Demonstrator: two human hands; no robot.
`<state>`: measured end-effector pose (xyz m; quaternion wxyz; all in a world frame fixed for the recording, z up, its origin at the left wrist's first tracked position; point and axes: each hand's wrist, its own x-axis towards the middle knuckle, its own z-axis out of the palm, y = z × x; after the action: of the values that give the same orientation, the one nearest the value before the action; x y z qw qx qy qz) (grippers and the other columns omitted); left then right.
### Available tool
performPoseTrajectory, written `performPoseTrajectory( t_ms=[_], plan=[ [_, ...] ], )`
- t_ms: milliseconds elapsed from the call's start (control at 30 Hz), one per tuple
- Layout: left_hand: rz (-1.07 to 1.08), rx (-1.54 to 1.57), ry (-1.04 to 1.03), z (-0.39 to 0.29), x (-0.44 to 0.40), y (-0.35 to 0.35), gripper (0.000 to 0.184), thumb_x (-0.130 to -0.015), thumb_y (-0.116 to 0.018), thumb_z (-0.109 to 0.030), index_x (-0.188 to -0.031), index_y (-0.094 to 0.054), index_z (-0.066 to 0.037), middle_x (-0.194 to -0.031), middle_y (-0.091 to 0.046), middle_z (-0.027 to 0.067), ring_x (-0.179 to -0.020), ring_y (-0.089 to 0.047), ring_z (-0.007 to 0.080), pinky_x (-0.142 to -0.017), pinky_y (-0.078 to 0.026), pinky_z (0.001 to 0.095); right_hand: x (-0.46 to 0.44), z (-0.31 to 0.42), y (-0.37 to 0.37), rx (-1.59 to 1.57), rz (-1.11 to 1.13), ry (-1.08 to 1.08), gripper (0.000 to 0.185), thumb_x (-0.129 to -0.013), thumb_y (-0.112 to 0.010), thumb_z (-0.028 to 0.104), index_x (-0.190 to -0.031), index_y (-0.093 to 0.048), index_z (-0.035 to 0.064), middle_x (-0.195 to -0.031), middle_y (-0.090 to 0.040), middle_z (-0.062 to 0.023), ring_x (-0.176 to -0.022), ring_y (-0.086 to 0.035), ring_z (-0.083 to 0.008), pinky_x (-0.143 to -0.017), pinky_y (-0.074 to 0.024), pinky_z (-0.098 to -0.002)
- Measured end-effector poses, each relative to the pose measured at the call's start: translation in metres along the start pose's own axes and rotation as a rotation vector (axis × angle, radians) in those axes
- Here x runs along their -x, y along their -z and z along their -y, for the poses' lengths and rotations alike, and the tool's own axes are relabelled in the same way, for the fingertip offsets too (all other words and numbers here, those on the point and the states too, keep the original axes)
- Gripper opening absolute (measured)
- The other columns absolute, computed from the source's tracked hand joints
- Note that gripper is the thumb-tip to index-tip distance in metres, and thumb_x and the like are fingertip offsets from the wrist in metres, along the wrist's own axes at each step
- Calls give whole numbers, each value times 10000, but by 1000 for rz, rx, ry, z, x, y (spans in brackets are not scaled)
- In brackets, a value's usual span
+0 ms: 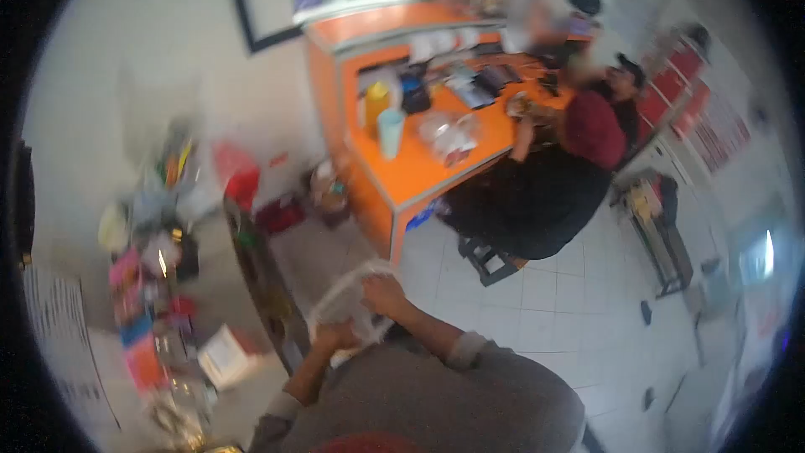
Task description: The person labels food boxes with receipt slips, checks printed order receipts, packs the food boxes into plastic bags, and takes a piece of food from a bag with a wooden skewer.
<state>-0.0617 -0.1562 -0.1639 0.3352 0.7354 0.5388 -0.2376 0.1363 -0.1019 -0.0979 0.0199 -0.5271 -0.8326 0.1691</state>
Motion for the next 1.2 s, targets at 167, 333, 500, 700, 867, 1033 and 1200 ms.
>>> performPoseTrajectory(
  t_ms=[167,333,500,700,867,1033,1200],
  plan=[
    [2,244,418,34,154,-48,1036,-669,-628,-723,-1505,-241,-249,-1406,-468,170,-1293,-440,378,-1066,-269,594,11,125,-27,-258,155,591,481,-874,-617,306,-1262,-545,30,-1247,-572,-175,-1126,-551,-348,-986,-424,-437],
    [-35,526,855,54,264,-136,1077,-608,-633,-786,-1476,-303,-241,-1253,-592,171,-1174,-563,335,-1006,-375,538,21,211,-1,-883,643,675,375,-857,-683,232,-1173,-606,45,-1221,-583,-162,-1083,-577,-328,-919,-460,-382],
    [-168,948,1241,62,296,-253,963,-718,-604,-674,-1495,-240,-238,-1354,-488,216,-1244,-480,395,-1000,-373,557,-6,229,-46,-628,293,831,317,-828,-721,236,-1078,-637,61,-1143,-601,-139,-1103,-564,-309,-960,-435,-403],
    [-441,988,1443,80,261,-288,854,-759,-647,-540,-1438,-293,-164,-1280,-506,219,-1181,-504,409,-961,-408,552,-102,268,-77,-641,136,631,402,-852,-688,359,-1133,-596,86,-1138,-587,-158,-1131,-517,-339,-980,-397,-415],
    [-545,1048,1457,115,255,-268,746,-826,-584,-514,-1416,-340,-129,-1176,-573,237,-1084,-573,428,-915,-459,521,-180,347,-93,-502,91,656,567,-782,-722,453,-1185,-578,82,-1189,-588,-155,-1162,-511,-328,-1002,-375,-417],
    [-657,941,1270,141,262,-249,496,-925,-505,-387,-1232,-528,2,-1045,-611,294,-962,-622,444,-860,-497,494,-211,396,-121,-111,432,645,722,-638,-781,468,-1197,-589,53,-1211,-594,-175,-1195,-519,-318,-991,-405,-410],
    [-1178,1457,860,153,235,-136,596,-909,-570,-462,-1267,-535,15,-1182,-590,266,-1041,-606,401,-858,-486,467,-259,412,-148,12,955,584,767,-647,-701,486,-1232,-576,5,-1185,-608,-170,-1067,-595,-256,-846,-472,-339]
  ],
)
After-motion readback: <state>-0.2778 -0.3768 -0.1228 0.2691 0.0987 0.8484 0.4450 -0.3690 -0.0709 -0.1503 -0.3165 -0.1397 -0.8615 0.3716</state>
